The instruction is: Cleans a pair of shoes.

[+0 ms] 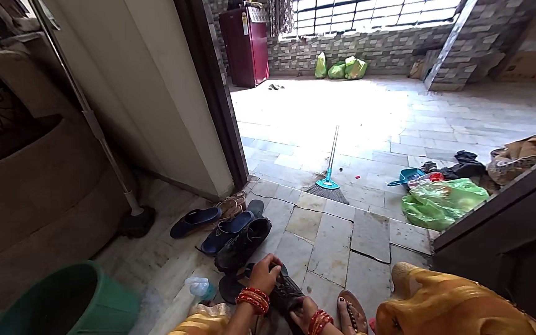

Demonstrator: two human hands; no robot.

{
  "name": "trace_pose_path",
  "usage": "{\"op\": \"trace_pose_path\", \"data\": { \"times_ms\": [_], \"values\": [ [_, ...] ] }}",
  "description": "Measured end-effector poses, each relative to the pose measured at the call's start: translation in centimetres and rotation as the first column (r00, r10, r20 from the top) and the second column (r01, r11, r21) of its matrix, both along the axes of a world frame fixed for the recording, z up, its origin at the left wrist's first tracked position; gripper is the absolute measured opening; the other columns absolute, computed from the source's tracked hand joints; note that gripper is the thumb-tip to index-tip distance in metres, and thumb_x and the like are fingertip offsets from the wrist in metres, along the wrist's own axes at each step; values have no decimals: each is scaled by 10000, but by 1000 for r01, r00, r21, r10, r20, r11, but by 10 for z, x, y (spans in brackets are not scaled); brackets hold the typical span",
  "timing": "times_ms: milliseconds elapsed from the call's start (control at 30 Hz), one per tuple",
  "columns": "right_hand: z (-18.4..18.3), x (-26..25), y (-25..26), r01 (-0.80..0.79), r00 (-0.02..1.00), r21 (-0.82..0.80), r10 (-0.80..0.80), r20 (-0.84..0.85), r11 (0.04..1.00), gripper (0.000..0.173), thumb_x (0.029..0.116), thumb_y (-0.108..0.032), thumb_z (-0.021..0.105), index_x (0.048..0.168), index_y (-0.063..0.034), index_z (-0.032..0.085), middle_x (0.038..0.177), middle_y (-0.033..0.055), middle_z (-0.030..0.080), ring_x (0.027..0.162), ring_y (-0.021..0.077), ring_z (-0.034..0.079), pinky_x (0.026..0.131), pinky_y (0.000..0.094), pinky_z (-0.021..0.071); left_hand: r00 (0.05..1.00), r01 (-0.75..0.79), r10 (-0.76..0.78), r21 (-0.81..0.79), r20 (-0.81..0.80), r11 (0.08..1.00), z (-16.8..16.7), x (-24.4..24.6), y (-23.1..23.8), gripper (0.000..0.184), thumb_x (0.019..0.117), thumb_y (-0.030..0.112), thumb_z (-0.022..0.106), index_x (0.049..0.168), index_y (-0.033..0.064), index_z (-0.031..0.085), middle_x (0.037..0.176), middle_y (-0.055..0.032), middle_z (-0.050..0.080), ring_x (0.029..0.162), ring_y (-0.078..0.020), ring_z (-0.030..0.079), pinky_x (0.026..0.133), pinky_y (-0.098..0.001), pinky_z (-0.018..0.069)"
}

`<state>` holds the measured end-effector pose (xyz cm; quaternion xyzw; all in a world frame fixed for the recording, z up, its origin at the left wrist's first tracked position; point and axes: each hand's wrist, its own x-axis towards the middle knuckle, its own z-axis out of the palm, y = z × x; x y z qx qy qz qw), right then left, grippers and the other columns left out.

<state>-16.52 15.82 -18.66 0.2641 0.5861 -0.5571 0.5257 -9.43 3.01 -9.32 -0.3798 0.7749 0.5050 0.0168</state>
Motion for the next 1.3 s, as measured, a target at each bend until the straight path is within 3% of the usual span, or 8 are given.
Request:
{"op": "trace_pose_path", "data": {
  "times_ms": [100,200,300,567,667,933,1133,1300],
  "values": [
    [0,-17,11,-424,905,101,425,11,900,512,1115,-286,350,1531,11,319,1491,314,438,1290,394,550,1029,491,483,990,120,-111,-120,84,985,8,-1,1,274,1068,94,499,1273,1,654,1242,-187,679,1158,-291,658,1058,-465,491],
    [4,-30,11,-754,524,369,836,-163,544,464,1059,-245,463,1446,12,461,1290,234,617,1100,301,667,926,449,541,954,249,-187,-273,236,929,21,-6,8,305,1062,56,476,1302,48,663,1347,-149,654,1285,-298,612,1097,-498,470],
    [7,-45,9,-826,287,372,884,-368,424,530,951,-186,667,1433,-33,509,1306,257,621,1161,374,641,987,531,512,898,408,-292,-377,329,831,30,-11,19,341,1037,-12,456,1292,48,675,1330,-168,656,1296,-343,595,1088,-519,467],
    [8,-44,1,-704,611,33,629,-482,709,225,1055,-118,561,1183,50,638,976,124,674,804,151,655,785,330,561,888,460,-390,-524,246,717,19,-19,44,432,977,-51,539,1345,128,680,1498,-125,569,1464,-332,444,1192,-564,320],
    [8,-54,5,-614,717,-9,554,-423,789,236,1063,-76,536,1255,36,614,1062,132,688,869,153,669,814,321,554,882,446,-295,-447,367,776,20,-17,46,355,1005,-7,517,1315,67,673,1428,-168,598,1367,-351,531,1129,-544,405],
    [30,-51,4,-642,719,-28,589,-369,766,220,1012,67,478,1198,27,590,983,92,690,810,120,630,759,303,517,897,256,-261,62,357,965,-45,4,41,560,991,62,640,1524,44,470,1497,-229,531,1406,-361,505,1189,-504,375],
    [32,-51,5,-624,726,22,591,-352,781,191,998,59,452,1132,5,576,919,73,648,769,129,602,724,310,500,897,323,-314,22,312,946,-52,1,41,705,890,-144,579,1527,148,500,1634,-204,318,1307,-366,566,1084,-464,488],
    [34,-57,9,-651,681,67,621,-389,756,169,994,41,475,1090,13,611,996,97,667,892,163,602,791,359,477,732,567,-441,-107,519,817,-71,0,43,610,901,-102,628,1447,169,603,1683,-130,298,1435,-451,433,1069,-647,450]
  ]
}}
